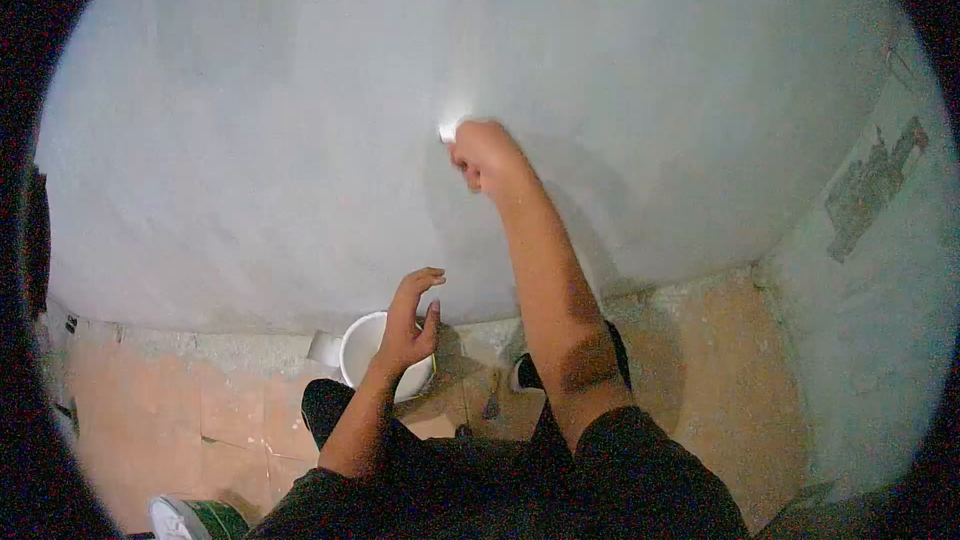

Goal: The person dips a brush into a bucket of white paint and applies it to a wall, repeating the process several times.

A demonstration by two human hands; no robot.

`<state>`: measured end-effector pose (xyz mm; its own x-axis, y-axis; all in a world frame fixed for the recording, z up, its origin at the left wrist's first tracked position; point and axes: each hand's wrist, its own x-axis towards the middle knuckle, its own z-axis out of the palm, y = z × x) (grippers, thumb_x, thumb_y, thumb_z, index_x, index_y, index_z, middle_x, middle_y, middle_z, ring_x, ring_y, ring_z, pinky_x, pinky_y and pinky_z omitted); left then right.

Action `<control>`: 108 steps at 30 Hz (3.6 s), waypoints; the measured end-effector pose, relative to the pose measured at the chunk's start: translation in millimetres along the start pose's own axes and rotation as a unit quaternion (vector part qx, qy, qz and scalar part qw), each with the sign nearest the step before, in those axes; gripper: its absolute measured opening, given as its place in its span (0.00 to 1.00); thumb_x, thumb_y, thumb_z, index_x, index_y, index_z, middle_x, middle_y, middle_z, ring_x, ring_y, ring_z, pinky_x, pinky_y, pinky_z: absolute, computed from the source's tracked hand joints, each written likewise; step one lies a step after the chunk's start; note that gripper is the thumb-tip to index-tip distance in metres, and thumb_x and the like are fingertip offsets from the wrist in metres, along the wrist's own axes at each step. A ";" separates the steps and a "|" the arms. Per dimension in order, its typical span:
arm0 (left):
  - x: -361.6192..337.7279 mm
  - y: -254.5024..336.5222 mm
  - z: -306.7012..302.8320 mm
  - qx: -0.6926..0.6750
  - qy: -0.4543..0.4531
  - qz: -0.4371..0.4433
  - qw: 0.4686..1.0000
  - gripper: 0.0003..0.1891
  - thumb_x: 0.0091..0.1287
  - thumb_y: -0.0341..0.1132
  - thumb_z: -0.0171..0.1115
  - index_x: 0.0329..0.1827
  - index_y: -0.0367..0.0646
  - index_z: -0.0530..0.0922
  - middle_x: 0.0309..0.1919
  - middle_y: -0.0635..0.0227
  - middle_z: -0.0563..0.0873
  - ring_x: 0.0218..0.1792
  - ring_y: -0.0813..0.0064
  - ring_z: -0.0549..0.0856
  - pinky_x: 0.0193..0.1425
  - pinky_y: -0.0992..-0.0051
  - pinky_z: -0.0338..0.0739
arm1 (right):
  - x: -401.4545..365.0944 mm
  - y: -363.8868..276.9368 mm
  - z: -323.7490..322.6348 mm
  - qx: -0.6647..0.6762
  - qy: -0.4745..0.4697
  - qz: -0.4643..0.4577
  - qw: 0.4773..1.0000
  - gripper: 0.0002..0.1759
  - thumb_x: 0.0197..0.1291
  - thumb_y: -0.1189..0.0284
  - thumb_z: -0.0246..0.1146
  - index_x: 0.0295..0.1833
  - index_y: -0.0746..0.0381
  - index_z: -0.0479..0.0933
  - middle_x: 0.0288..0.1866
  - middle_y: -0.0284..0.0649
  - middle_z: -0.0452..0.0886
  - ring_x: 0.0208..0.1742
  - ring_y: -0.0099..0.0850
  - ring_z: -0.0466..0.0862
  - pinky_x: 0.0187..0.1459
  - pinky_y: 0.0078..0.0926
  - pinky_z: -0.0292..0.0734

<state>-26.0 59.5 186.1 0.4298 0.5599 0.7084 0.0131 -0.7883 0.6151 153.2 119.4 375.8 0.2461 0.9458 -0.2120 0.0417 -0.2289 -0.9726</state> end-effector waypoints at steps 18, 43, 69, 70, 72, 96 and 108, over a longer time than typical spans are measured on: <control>1.3 13.6 -5.0 0.060 0.038 0.016 0.997 0.31 0.55 0.31 0.57 0.65 0.41 0.62 0.69 0.43 0.54 0.69 0.45 0.56 0.71 0.53 0.50 | 38.5 62.4 26.8 -0.313 0.207 -0.160 0.913 0.32 0.68 0.55 0.36 0.43 0.71 0.76 0.45 0.63 0.77 0.49 0.59 0.77 0.53 0.51 0.69; -3.6 -2.2 -3.7 0.061 0.034 0.009 0.998 0.30 0.57 0.31 0.54 0.65 0.38 0.61 0.70 0.43 0.52 0.70 0.44 0.54 0.71 0.54 0.50 | -47.6 -27.8 16.1 -0.046 0.089 -0.092 0.991 0.21 0.67 0.58 0.43 0.34 0.63 0.72 0.14 0.25 0.61 0.13 0.16 0.54 0.15 0.19 0.47; 0.0 -25.9 -22.5 0.059 0.083 -0.053 0.993 0.27 0.64 0.39 0.51 0.65 0.42 0.61 0.70 0.49 0.52 0.67 0.50 0.61 0.68 0.54 0.57 | 76.5 315.0 55.8 -0.116 0.044 0.283 0.951 0.16 0.56 0.63 0.54 0.43 0.64 0.71 0.22 0.44 0.74 0.15 0.36 0.71 0.18 0.39 0.66; 1.2 -26.8 -23.9 0.053 0.084 -0.046 0.994 0.27 0.63 0.39 0.51 0.65 0.42 0.61 0.70 0.50 0.52 0.67 0.50 0.61 0.68 0.54 0.57 | 69.1 312.8 53.6 -0.052 0.058 0.303 0.950 0.13 0.54 0.66 0.54 0.40 0.64 0.71 0.17 0.41 0.70 0.10 0.31 0.65 0.13 0.35 0.61; 0.3 -27.6 -25.0 0.060 0.087 -0.041 0.994 0.26 0.63 0.39 0.51 0.65 0.42 0.61 0.70 0.50 0.52 0.67 0.50 0.61 0.67 0.54 0.59 | 63.2 302.9 35.5 0.008 0.019 0.253 0.967 0.08 0.51 0.70 0.53 0.34 0.63 0.71 0.15 0.39 0.67 0.10 0.31 0.63 0.13 0.35 0.59; -5.8 -28.9 -37.0 0.035 0.049 -0.137 0.989 0.24 0.64 0.35 0.51 0.64 0.42 0.63 0.69 0.51 0.56 0.67 0.51 0.62 0.64 0.56 0.62 | 108.0 272.0 41.7 -0.304 0.196 0.011 0.932 0.26 0.67 0.55 0.40 0.45 0.65 0.76 0.44 0.58 0.78 0.48 0.57 0.77 0.50 0.52 0.71; -7.3 -42.0 -27.2 0.031 -0.002 -0.176 0.984 0.24 0.63 0.33 0.51 0.64 0.41 0.62 0.68 0.49 0.57 0.69 0.48 0.58 0.68 0.55 0.58 | 164.8 513.2 50.4 -0.287 0.135 -0.193 0.928 0.16 0.65 0.66 0.46 0.39 0.65 0.75 0.35 0.50 0.79 0.35 0.42 0.79 0.38 0.36 0.74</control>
<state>-54.2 95.5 164.5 0.3927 0.7995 0.4544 0.2169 -0.5607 0.7991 166.3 169.4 -163.1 0.3364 0.9084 0.2484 0.6677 -0.0441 -0.7432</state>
